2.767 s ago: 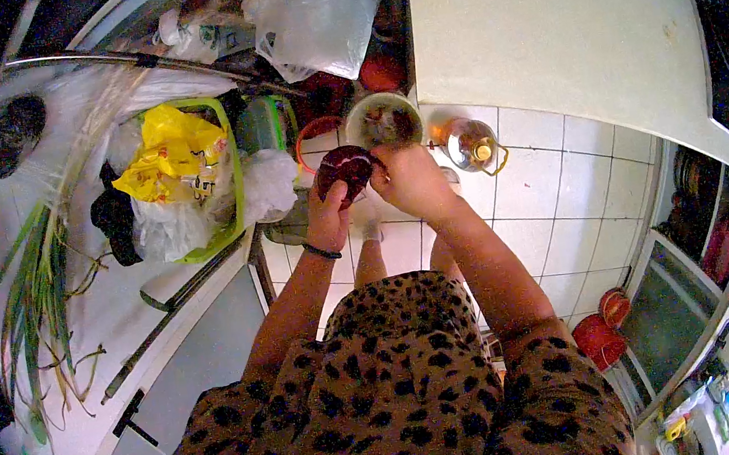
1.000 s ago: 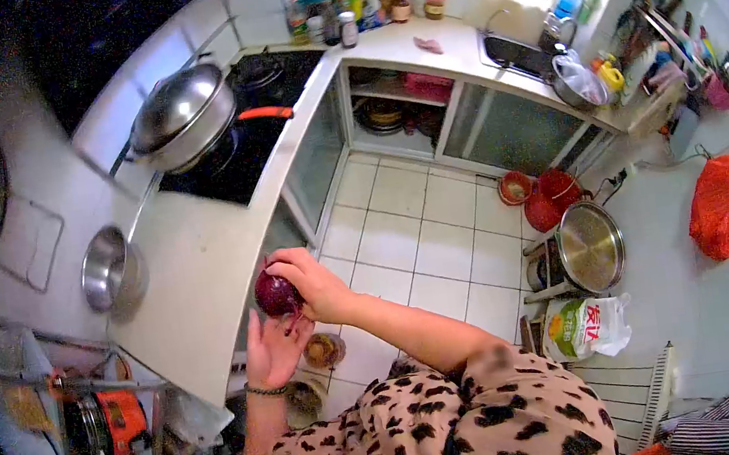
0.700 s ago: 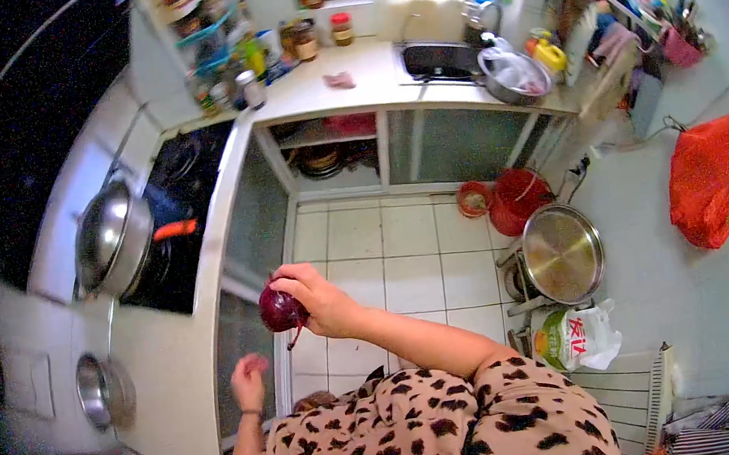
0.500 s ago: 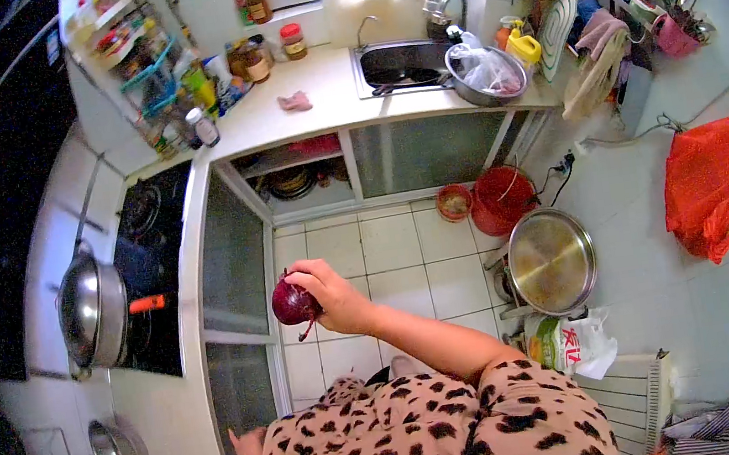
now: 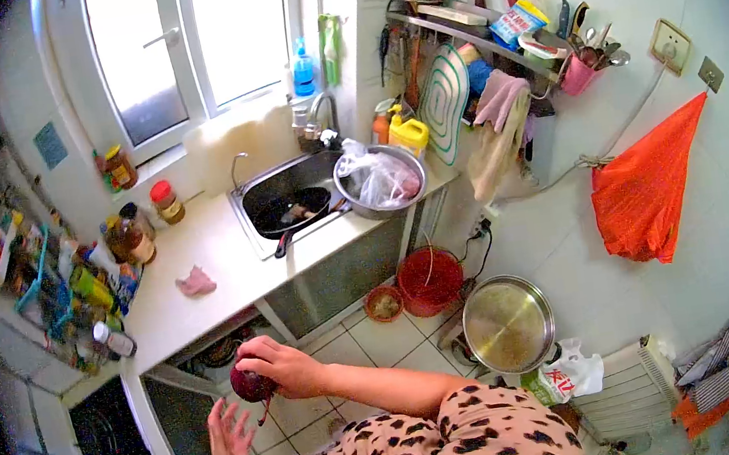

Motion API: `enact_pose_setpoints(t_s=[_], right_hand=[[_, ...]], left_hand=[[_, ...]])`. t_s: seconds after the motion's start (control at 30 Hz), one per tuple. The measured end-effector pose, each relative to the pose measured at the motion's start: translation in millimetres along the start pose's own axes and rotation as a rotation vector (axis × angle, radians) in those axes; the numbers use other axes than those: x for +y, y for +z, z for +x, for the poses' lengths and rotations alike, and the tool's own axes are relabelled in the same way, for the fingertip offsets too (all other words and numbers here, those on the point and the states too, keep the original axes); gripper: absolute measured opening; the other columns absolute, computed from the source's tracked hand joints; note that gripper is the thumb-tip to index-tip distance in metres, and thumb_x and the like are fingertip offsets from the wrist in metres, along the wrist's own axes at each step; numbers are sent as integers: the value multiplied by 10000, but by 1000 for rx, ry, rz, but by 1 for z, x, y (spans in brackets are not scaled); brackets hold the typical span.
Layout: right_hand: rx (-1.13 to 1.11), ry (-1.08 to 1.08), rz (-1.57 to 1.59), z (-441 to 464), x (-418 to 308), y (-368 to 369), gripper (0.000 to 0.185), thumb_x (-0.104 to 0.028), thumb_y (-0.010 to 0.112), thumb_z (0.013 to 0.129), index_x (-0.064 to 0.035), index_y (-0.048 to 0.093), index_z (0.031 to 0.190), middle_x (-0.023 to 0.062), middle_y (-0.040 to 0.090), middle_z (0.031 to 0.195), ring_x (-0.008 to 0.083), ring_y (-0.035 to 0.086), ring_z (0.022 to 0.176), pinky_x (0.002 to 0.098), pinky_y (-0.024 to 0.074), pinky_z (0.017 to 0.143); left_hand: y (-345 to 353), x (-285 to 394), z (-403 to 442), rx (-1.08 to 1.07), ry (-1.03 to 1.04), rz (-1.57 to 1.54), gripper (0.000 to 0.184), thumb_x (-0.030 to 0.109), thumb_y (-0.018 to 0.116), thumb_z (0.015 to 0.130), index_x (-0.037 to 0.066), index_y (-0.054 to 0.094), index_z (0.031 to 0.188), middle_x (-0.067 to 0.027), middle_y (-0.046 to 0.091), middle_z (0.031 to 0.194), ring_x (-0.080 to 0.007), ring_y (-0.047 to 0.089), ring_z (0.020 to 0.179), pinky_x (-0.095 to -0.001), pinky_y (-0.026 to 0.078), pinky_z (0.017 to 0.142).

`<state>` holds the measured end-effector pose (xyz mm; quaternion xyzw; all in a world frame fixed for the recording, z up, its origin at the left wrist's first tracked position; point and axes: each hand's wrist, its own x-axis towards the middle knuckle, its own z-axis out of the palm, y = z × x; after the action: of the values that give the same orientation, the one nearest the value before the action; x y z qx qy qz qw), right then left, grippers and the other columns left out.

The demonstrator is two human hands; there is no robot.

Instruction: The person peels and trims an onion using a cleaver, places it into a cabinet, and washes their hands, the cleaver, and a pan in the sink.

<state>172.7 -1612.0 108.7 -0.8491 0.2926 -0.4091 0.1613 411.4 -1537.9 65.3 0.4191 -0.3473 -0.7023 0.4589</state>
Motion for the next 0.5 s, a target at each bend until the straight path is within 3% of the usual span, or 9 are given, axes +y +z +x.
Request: enact_pose_setpoints(t_s=[0.03,0.07,0.13,0.27,0.3,0.37,0.4,0.5], right_hand=[[38,-37,-41,13,11,-5,634,-64,727,613,-93,444,1180,152,433,1205,369,439,1126,440,410,952],[77,-74,-84,23,20,-12,615,-101,719,625,-100,441,1174,150,430,1200,368,435,1130,442,406,959],[95,-102,-163,37,36,-25,643,-103,720,619,-114,431,1193,150,423,1211,364,432,1136,446,399,966],[-139,-188,-329,56,76,-72,715,-251,730,666,-147,391,1287,137,389,1282,335,394,1203,450,307,1036],[-262,-175,-320,63,76,-107,740,-283,736,676,-149,391,1317,137,388,1295,331,386,1219,449,284,1048],[-243,-180,-505,75,105,-201,753,-302,755,666,-152,442,1334,127,412,1303,312,385,1236,440,260,1052],[-52,-43,-469,95,118,-265,590,-267,741,654,-122,569,1199,118,509,1208,280,434,1192,418,325,1002],[258,-40,-1138,124,188,-485,251,-87,648,711,-55,618,958,137,602,981,323,564,928,384,457,825]], left_hand=[[10,6,35,-287,-50,-309,715,606,426,891,134,287,1410,-130,342,1424,-328,365,1288,-522,359,1009],[31,19,59,-307,-59,-303,715,606,426,891,134,287,1410,-130,342,1424,-328,365,1288,-522,359,1009],[75,34,96,-525,-182,-704,659,572,421,908,149,308,1400,-113,395,1393,-328,400,1265,-514,364,1013],[104,20,174,-332,-91,-714,686,573,478,872,132,341,1378,-119,420,1375,-310,442,1239,-556,355,1023],[109,23,188,-342,-87,-713,686,573,478,872,132,341,1378,-119,420,1375,-310,442,1239,-556,355,1023],[120,29,210,-521,-71,-539,773,605,548,820,107,338,1372,-145,438,1355,-307,485,1202,-568,343,1036],[121,29,222,-490,-111,-641,871,572,665,750,110,288,1384,-203,425,1345,-356,503,1166,-556,348,1045],[126,29,256,-374,-36,-526,868,577,665,746,114,287,1376,-207,450,1310,-359,517,1144,-558,407,1000]])
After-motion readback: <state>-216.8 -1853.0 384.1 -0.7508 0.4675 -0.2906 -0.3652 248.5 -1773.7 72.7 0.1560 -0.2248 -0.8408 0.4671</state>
